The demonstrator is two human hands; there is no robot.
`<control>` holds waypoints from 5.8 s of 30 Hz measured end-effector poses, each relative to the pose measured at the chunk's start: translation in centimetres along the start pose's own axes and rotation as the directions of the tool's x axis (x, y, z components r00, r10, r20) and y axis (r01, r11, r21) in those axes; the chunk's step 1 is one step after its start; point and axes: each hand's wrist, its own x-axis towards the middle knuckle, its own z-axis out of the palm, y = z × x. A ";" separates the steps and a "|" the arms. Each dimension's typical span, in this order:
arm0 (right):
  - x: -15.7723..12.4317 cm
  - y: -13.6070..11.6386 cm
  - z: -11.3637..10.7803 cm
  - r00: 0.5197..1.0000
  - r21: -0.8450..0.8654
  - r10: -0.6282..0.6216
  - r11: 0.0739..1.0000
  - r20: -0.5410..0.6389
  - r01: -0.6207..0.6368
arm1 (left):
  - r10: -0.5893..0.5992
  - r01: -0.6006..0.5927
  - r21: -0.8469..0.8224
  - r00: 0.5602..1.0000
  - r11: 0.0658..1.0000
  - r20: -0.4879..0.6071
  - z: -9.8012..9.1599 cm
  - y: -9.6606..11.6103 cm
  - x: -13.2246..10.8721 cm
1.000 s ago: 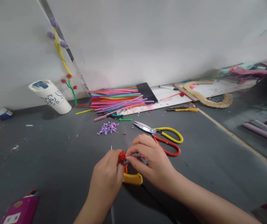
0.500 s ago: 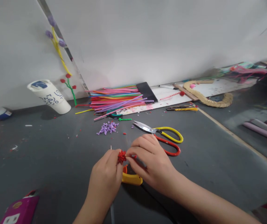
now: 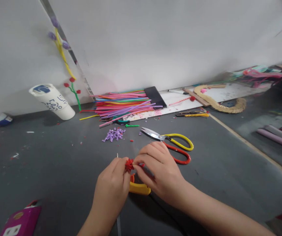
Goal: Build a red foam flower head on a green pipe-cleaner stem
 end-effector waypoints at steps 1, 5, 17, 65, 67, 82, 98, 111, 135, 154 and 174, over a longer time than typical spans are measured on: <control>0.0 0.0 0.1 1.000 -0.003 0.001 1.000 0.004 -0.001 | -0.002 0.002 -0.003 1.000 1.000 0.003 0.0 0.0 0.0; -0.1 0.0 0.2 1.000 -0.013 -0.007 1.000 0.004 0.007 | -0.013 0.013 -0.022 1.000 1.000 0.024 0.0 0.0 -0.1; -0.2 0.2 0.2 0.999 -0.033 -0.024 0.999 0.030 0.025 | -0.049 0.054 -0.084 0.997 0.995 0.058 0.0 0.0 -0.1; -0.2 -0.5 -0.6 0.997 -0.050 -0.028 0.998 -0.075 0.024 | -0.031 0.028 -0.217 0.999 0.976 -0.012 -0.5 0.4 0.1; -0.1 -0.5 -0.7 0.996 -0.033 -0.018 0.999 -0.085 0.015 | -0.095 0.102 -0.336 0.995 0.936 0.035 -0.8 0.5 0.3; -0.1 -1.1 -1.9 0.995 -0.039 -0.022 0.999 -0.095 0.019 | -0.295 0.340 -0.783 0.932 0.521 0.209 -1.0 0.1 -0.4; 0.1 -0.9 -2.1 0.992 -0.070 -0.079 0.995 -0.101 0.072 | -0.253 0.271 -0.691 0.959 0.670 0.131 -1.0 0.0 -0.4; 0.1 -0.5 -1.7 0.996 -0.122 -0.075 0.990 -0.057 0.068 | -0.156 0.151 -0.529 0.987 0.835 0.035 -1.1 -0.2 -0.4; 0.3 0.2 -2.9 0.995 0.159 0.034 0.987 -0.093 -0.019 | -0.252 0.219 -0.556 0.968 0.802 0.017 -0.6 -0.2 -1.2; 0.2 0.2 -2.2 0.989 -0.128 -0.146 0.981 -0.016 0.143 | -0.204 0.194 -0.534 0.978 0.823 0.042 -1.1 0.1 -0.6; 0.2 0.4 -2.1 0.985 -0.123 -0.168 0.979 -0.037 0.162 | -0.215 0.205 -0.527 0.976 0.825 0.043 -1.1 0.0 -0.8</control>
